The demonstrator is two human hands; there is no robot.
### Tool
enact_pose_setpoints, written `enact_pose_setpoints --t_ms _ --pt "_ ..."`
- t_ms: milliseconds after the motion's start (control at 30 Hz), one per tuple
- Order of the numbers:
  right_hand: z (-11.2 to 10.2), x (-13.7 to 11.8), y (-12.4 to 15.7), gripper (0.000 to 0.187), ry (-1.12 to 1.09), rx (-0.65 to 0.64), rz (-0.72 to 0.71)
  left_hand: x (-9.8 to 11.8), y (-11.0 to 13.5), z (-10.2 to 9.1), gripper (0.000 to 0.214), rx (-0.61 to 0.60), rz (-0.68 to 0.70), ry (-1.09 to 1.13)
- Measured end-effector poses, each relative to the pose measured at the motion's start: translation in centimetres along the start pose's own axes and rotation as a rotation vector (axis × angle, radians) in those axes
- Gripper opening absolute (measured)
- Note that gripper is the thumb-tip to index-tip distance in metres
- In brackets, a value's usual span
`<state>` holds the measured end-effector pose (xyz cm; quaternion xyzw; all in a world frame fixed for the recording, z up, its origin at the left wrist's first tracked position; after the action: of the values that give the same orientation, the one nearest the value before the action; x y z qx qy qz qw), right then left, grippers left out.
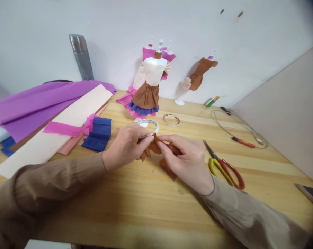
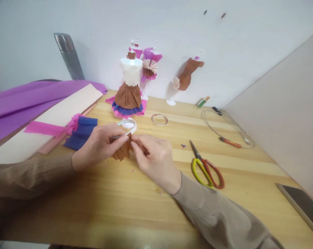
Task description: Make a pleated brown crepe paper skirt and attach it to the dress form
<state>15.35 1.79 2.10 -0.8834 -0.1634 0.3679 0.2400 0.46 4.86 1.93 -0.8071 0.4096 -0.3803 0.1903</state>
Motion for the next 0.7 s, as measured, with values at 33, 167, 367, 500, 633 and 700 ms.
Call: enact_pose_setpoints --t_ms 33,167,367,500,633,700 --pt "-0.10 -0.05 -0.02 0.013 0.023 0.009 -0.013 -0.05 0.00 0.04 0.029 -0.002 -0.004 0.015" --pt "0.02 0.60 -0.59 0.010 -0.063 -0.036 0.122 -0.20 0.04 0.03 0.026 0.024 -0.008 0.031" --pt "0.52 0.46 -0.41 0.014 -0.089 -0.073 -0.014 -0.10 0.06 0.04 0.027 0.003 0.003 -0.007" --pt "0.17 0.06 -0.15 0.016 -0.002 -0.049 -0.118 0.07 0.01 -0.03 0.028 -0.003 0.019 0.023" --pt "-0.16 0.48 -0.72 0.011 -0.107 -0.073 0.084 0.06 0.02 0.00 0.027 -0.020 0.004 0.040" --pt "0.01 0.62 -0.97 0.010 -0.175 -0.132 0.157 0.08 0.05 0.03 0.027 -0.026 0.011 0.032"
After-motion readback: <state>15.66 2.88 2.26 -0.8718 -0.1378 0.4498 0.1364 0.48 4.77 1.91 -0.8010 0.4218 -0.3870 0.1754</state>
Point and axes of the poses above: each hand's wrist, its own y-axis away from the middle knuckle, its own z-axis out of the palm, x = y × z, the point moved 4 cm from there along -y, towards the middle knuckle, and after that the axes turned 11 degrees about z, right-handed, at the moved point
